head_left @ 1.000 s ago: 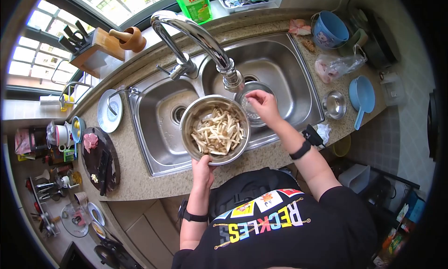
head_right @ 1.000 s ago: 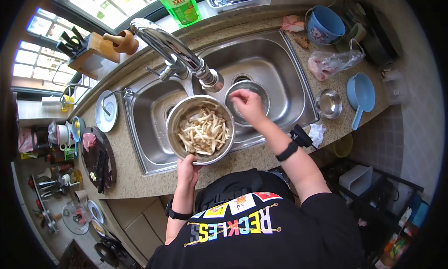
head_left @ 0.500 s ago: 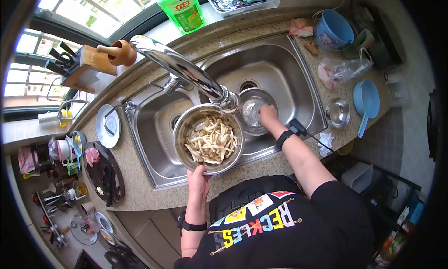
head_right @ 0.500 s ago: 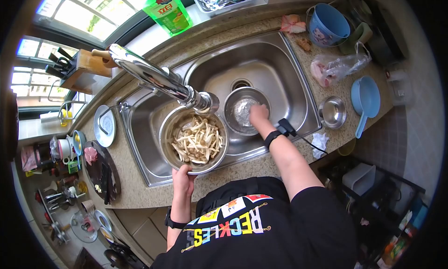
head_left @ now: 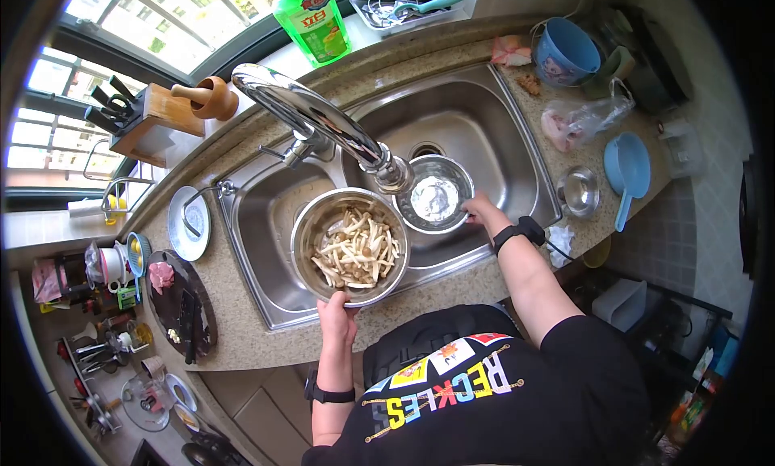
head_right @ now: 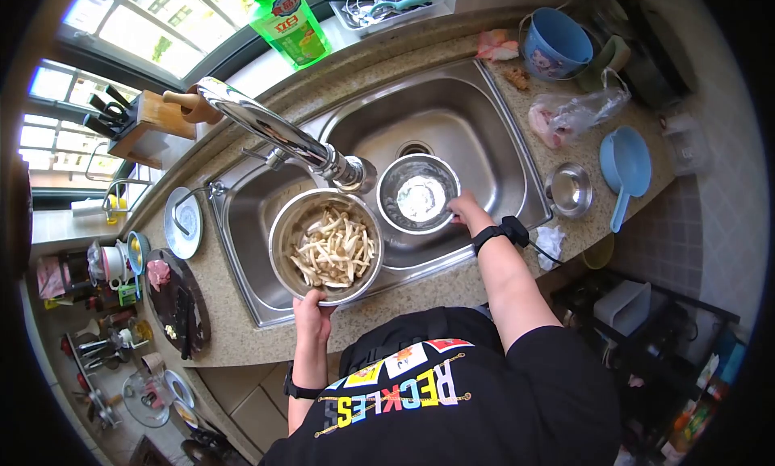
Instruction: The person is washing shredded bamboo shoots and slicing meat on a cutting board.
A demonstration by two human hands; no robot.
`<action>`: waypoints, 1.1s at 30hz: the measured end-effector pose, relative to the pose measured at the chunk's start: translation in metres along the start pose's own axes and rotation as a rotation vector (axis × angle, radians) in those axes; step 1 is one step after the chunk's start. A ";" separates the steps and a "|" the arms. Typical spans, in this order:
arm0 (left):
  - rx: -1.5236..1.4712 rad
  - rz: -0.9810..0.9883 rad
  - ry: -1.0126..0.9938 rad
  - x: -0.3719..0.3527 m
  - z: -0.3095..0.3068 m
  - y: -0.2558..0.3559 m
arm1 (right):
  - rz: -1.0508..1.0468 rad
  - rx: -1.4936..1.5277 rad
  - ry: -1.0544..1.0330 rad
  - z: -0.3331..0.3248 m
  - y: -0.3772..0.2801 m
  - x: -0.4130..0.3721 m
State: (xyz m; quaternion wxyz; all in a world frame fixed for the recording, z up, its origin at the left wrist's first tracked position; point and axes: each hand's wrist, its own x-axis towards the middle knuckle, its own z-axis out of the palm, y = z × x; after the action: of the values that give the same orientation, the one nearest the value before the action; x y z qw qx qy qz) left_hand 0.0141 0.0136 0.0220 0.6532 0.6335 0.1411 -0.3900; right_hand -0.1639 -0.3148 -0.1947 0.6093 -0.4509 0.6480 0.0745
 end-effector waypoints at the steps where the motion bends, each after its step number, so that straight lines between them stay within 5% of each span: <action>1: -0.008 0.002 -0.015 0.001 0.002 -0.003 | -0.017 0.139 -0.046 -0.004 -0.003 0.000; 6: -0.010 -0.007 -0.025 0.001 -0.008 -0.007 | -0.089 0.103 -0.088 -0.012 -0.023 -0.024; 10: -0.069 0.023 -0.042 -0.005 -0.006 -0.005 | -0.245 -0.321 0.023 -0.039 -0.041 -0.058; 12: -0.086 0.026 -0.039 -0.009 -0.012 -0.002 | -0.651 -0.954 0.521 -0.046 -0.036 -0.054; 15: -0.155 0.056 -0.069 -0.010 -0.012 -0.012 | -0.722 -1.098 0.821 -0.064 -0.068 -0.114; 24: -0.196 0.077 -0.054 -0.017 -0.039 -0.021 | -1.200 -1.020 1.077 -0.085 -0.093 -0.158; 31: -0.224 0.088 -0.052 -0.027 -0.053 -0.020 | -1.116 -0.996 1.063 -0.077 -0.083 -0.171; 33: -0.237 0.101 -0.063 -0.029 -0.055 -0.020 | -1.148 -0.869 1.202 -0.075 -0.083 -0.174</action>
State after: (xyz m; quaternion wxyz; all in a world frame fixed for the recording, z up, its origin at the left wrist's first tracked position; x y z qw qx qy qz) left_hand -0.0011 0.0769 0.0186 0.7463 0.5458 0.1335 -0.3568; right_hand -0.1880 -0.3257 0.0103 -0.1060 -0.8526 0.4479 -0.2473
